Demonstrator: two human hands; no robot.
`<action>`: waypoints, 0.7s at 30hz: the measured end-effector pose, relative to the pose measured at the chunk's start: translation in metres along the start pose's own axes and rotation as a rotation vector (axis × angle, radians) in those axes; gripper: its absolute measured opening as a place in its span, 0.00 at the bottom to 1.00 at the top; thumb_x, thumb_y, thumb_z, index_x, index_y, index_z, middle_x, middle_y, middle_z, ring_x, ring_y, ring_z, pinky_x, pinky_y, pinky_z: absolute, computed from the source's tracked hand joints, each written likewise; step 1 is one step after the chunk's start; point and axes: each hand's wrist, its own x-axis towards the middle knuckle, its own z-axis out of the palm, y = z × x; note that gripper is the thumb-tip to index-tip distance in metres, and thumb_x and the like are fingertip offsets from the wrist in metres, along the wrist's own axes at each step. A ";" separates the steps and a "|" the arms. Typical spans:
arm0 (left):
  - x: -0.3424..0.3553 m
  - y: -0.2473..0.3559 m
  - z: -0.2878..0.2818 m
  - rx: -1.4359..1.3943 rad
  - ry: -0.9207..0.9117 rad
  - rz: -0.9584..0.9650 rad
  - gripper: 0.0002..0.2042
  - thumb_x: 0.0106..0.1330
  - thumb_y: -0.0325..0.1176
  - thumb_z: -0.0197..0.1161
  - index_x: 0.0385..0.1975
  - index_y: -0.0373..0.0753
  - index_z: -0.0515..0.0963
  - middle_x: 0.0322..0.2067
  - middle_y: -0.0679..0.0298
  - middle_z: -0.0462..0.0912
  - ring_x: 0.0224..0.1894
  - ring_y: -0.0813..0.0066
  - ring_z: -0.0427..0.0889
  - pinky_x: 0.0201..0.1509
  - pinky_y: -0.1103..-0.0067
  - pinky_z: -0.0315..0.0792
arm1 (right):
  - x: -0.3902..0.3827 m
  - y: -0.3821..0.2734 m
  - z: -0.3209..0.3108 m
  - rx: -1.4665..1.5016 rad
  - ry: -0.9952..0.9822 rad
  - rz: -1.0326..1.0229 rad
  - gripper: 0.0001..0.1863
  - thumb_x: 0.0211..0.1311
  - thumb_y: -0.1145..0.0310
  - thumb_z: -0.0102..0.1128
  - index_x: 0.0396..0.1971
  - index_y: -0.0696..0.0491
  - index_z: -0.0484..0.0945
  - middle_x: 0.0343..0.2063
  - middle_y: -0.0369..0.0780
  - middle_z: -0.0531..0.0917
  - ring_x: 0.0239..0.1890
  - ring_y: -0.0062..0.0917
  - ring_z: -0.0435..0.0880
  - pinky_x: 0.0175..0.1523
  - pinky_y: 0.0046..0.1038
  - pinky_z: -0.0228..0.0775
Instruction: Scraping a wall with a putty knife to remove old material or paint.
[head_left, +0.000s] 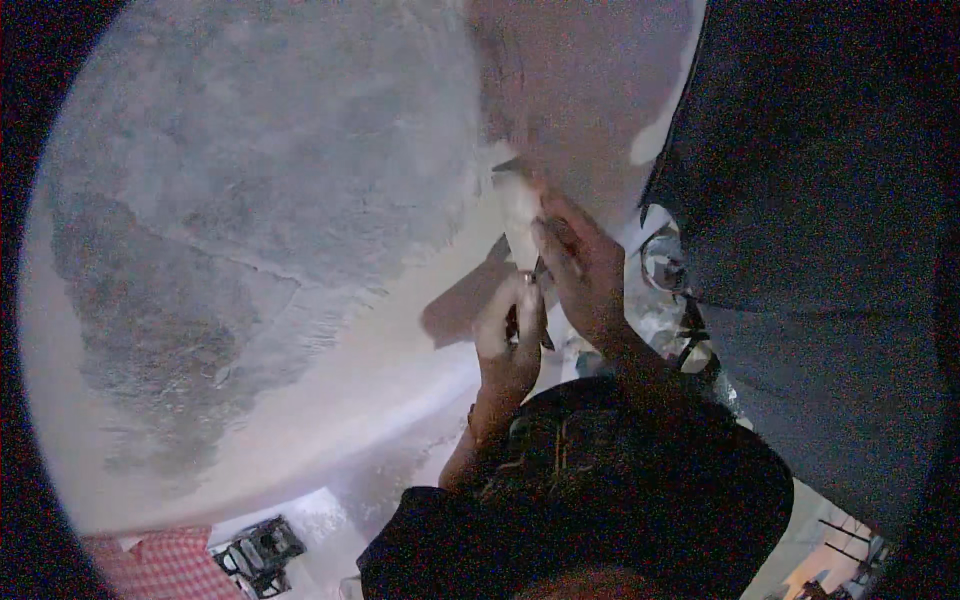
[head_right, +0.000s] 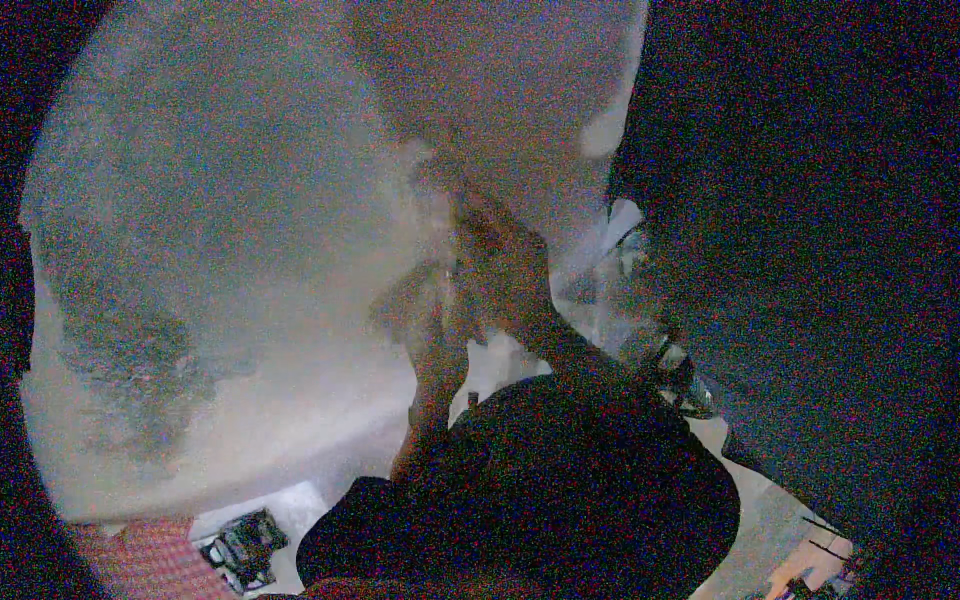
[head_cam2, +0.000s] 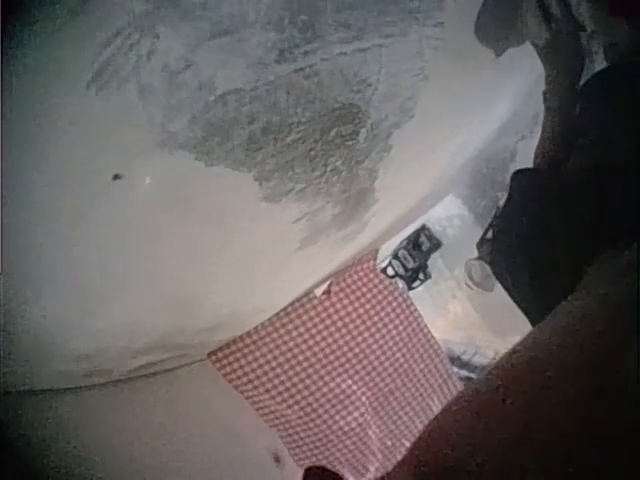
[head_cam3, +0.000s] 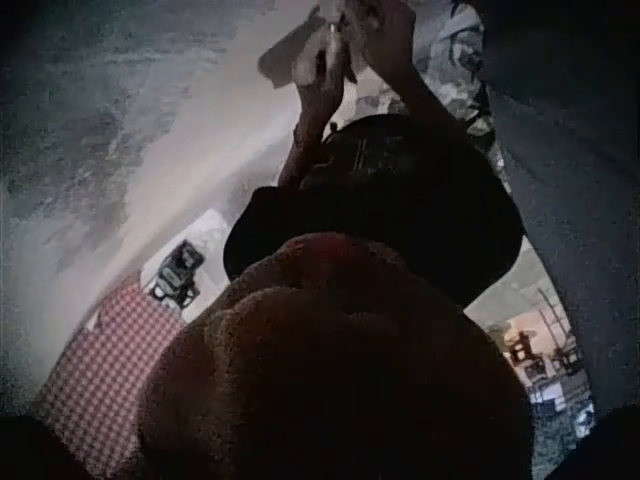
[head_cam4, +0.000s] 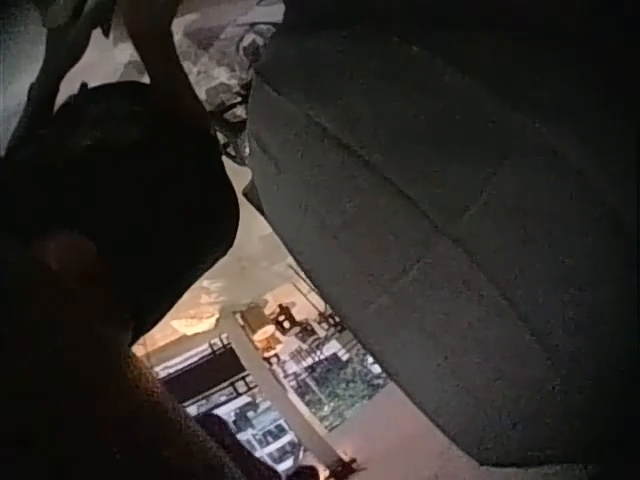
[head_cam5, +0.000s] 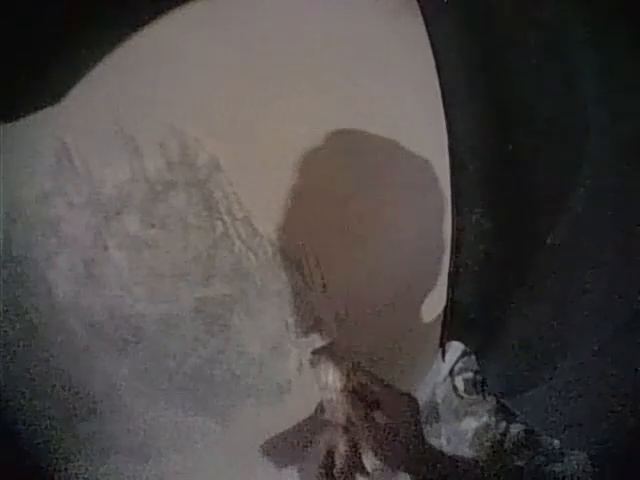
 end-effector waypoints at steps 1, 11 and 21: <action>0.009 0.004 -0.001 0.012 0.001 -0.015 0.14 0.73 0.32 0.52 0.53 0.29 0.70 0.25 0.64 0.76 0.22 0.83 0.73 0.23 0.83 0.72 | 0.008 0.006 0.001 0.029 -0.033 -0.019 0.22 0.68 0.70 0.56 0.61 0.57 0.70 0.42 0.42 0.82 0.41 0.21 0.81 0.48 0.27 0.73; 0.055 0.039 0.042 0.118 0.184 0.144 0.23 0.74 0.44 0.46 0.60 0.32 0.57 0.32 0.58 0.75 0.26 0.76 0.74 0.31 0.80 0.70 | 0.059 0.018 -0.008 0.318 -0.318 -0.040 0.17 0.73 0.61 0.47 0.41 0.60 0.78 0.28 0.37 0.82 0.33 0.18 0.78 0.43 0.25 0.70; 0.060 -0.011 0.053 -0.046 0.096 -0.207 0.23 0.75 0.47 0.42 0.54 0.29 0.62 0.31 0.58 0.77 0.31 0.69 0.77 0.35 0.74 0.71 | 0.078 0.018 -0.011 0.497 -0.507 0.155 0.17 0.74 0.59 0.49 0.32 0.57 0.76 0.18 0.35 0.76 0.14 0.16 0.72 0.20 0.19 0.64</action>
